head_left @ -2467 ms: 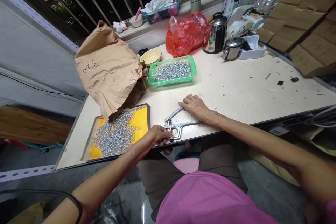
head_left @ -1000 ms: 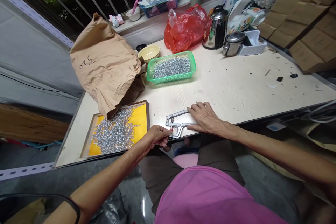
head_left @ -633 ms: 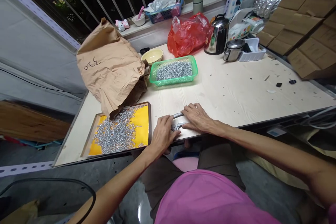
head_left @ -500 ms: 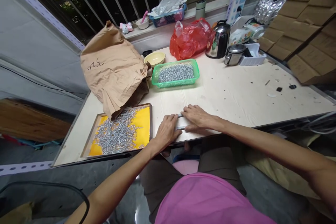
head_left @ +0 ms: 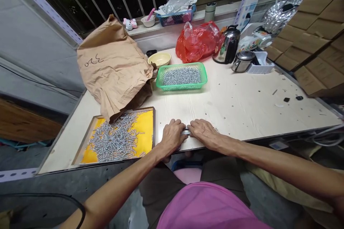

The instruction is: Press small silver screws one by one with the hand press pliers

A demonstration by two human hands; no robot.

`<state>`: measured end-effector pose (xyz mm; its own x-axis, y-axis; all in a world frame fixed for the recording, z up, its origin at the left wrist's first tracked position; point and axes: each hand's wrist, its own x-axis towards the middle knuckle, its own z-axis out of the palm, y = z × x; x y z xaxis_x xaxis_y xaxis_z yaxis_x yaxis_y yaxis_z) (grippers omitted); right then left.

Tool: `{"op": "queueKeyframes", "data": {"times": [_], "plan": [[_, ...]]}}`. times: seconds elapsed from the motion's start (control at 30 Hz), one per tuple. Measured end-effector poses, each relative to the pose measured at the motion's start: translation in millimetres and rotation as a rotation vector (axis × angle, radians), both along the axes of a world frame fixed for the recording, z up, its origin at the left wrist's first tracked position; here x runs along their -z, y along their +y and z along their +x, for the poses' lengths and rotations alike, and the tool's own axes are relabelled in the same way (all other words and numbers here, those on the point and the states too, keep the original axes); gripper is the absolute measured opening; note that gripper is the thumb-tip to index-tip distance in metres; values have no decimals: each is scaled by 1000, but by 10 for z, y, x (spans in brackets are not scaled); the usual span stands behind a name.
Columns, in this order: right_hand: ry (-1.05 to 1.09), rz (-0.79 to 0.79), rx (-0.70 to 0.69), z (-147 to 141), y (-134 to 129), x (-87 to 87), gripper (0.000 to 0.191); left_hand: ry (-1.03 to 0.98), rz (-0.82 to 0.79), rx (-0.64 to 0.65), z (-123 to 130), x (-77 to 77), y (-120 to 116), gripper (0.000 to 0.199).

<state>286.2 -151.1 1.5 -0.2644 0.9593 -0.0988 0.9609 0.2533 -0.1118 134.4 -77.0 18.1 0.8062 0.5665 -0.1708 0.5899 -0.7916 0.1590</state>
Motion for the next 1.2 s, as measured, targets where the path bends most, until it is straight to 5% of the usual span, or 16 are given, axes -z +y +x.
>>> {"op": "queueKeyframes", "data": {"times": [0.27, 0.43, 0.67, 0.93, 1.1, 1.2], "plan": [[106, 31, 56, 91, 12, 0, 21, -37, -18, -22, 0, 23, 95, 29], [332, 33, -25, 412, 126, 9, 46, -204, 17, -64, -126, 104, -149, 51], [89, 148, 32, 460, 371, 97, 22, -335, 7, 61, -148, 323, -656, 51], [1, 90, 57, 248, 635, -103, 18, -345, -16, 67, -170, 337, -656, 59], [70, 65, -287, -218, 478, -253, 17, -477, -201, 70, -188, 258, -832, 62], [67, 48, -509, -482, 420, -290, 15, -660, -550, 47, -307, 150, -1013, 48]]}}
